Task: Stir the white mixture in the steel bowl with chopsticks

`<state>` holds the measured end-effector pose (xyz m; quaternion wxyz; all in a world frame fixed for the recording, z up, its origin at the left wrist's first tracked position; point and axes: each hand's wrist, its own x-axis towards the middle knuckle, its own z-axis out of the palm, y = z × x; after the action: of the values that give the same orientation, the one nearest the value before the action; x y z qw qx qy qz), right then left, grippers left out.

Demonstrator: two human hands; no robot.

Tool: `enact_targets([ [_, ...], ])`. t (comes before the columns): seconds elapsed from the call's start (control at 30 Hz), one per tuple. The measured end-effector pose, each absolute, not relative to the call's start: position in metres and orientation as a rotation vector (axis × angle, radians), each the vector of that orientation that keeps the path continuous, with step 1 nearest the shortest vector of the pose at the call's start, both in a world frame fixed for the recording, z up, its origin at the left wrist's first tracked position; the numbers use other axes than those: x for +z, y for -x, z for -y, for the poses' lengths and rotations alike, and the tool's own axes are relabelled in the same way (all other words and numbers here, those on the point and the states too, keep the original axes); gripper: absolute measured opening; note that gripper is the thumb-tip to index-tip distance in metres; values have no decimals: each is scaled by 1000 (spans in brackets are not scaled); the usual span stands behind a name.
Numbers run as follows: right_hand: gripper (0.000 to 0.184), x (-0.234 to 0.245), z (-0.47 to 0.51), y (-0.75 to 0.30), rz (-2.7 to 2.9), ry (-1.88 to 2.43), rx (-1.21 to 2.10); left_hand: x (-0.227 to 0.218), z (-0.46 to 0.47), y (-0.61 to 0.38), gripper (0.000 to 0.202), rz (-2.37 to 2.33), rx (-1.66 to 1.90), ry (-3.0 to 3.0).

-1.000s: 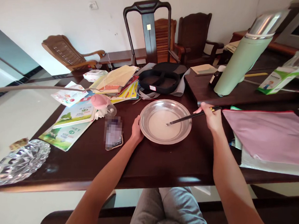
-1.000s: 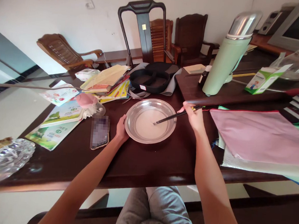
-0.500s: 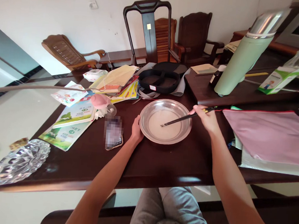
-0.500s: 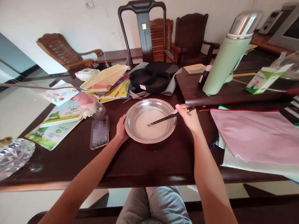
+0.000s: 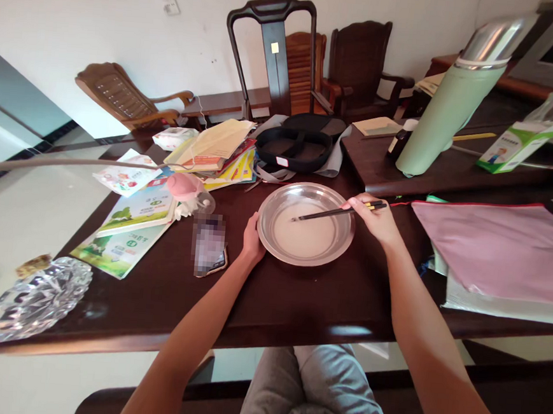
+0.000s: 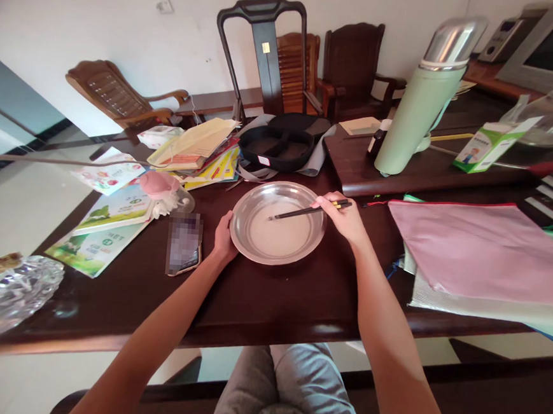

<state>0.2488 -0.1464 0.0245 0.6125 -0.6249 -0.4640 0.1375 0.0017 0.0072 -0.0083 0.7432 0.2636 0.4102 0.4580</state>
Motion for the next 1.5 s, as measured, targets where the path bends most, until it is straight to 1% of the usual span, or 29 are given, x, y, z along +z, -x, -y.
enact_targets([
  [0.1, 55, 22, 148, -255, 939, 1448, 221, -9, -7, -2, 35, -893, 1008, -586],
  [0.17, 57, 22, 149, -257, 867, 1427, 222, -10, -7, -2, 35, -890, 1006, -599],
  [0.37, 58, 25, 146, -247, 1063, 1450, 351, -12, -9, -1, 34, -894, 997, -607],
  [0.53, 57, 23, 149, -256, 890, 1453, 195, -11, -8, -2, 33, -883, 996, -612],
  [0.63, 60, 22, 150, -257, 862, 1427, 243, -11, -8, -2, 34, -879, 988, -616],
  [0.77, 57, 25, 146, -247, 1048, 1444, 357, -12, -8, -1, 35, -877, 992, -611],
  [0.87, 55, 24, 146, -248, 1008, 1462, 262, -11, -8, -1, 36, -873, 999, -617],
  [0.97, 57, 22, 149, -256, 867, 1435, 198, -11, -8, -1, 35, -879, 1005, -622],
  [1.03, 59, 22, 149, -256, 867, 1420, 238, -10, -8, -2, 35, -885, 1012, -618],
  [1.17, 58, 25, 146, -247, 1050, 1442, 338, -9, -7, -2, 36, -889, 1001, -607],
  [1.23, 58, 25, 145, -247, 1054, 1460, 297, -8, -7, -2, 36, -884, 991, -605],
  [1.37, 58, 22, 149, -257, 862, 1449, 186, -10, -7, -2, 35, -879, 1003, -607],
  [1.5, 59, 23, 148, -253, 939, 1429, 298, -13, -9, -1, 35, -879, 1001, -610],
])
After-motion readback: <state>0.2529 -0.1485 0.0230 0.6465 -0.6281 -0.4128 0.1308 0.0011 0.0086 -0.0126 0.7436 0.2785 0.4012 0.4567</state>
